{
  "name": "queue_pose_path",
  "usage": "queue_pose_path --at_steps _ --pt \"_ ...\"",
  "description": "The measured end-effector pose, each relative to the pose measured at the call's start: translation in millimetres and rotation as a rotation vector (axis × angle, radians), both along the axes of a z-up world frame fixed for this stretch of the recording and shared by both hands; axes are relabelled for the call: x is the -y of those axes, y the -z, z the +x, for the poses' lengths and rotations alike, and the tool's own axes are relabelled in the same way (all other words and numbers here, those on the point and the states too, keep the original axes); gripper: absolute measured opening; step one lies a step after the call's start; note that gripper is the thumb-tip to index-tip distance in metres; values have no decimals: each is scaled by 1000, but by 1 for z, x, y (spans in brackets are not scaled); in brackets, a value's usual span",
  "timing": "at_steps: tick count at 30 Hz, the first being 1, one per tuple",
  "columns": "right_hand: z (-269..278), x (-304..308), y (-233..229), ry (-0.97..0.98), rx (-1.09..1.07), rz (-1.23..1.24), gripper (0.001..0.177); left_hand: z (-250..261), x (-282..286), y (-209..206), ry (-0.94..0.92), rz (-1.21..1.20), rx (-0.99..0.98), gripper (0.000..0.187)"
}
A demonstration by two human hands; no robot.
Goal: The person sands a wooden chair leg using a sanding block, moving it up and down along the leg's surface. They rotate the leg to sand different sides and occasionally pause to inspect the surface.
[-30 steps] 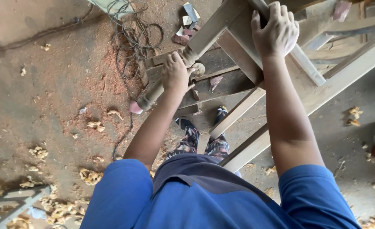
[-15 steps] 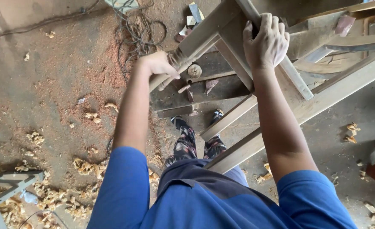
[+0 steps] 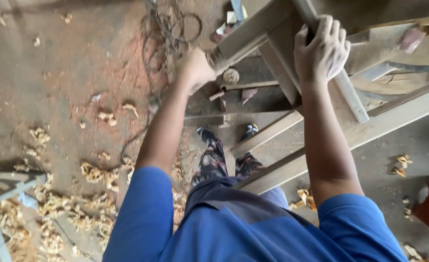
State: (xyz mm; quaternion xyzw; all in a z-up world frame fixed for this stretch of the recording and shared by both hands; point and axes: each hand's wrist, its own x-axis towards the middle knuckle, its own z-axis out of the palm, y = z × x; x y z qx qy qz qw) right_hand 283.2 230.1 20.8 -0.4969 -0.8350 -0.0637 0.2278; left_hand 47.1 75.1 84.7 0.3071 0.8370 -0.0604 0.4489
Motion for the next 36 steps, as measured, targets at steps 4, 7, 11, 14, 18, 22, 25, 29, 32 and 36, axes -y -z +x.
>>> queue_pose_path --at_steps 4,7,11,14,18,22,25,29,32,36 --pt "-1 -1 2 25 34 10 26 -52 -4 28 -147 -229 734 27" --pt "0 5 7 2 49 -24 27 -9 15 44 -12 -145 382 10" --pt "3 7 2 0 32 -6 25 36 47 138 -71 637 -818 25" --pt "2 2 1 -5 5 -13 25 25 35 98 13 507 -692 32" --pt "-1 2 6 8 39 3 25 -6 11 56 177 9 -245 41" --pt "2 2 6 9 35 -8 26 -41 1 18 31 -55 326 13" --pt "1 1 8 13 33 -18 25 -75 5 73 -31 -204 885 31" --pt "4 4 9 -5 48 -3 26 -70 18 102 -87 169 1004 84" --pt "2 -2 10 4 41 12 26 -42 36 62 5 412 394 111" --pt "3 -1 10 8 32 14 27 -23 64 125 376 1276 -412 87"
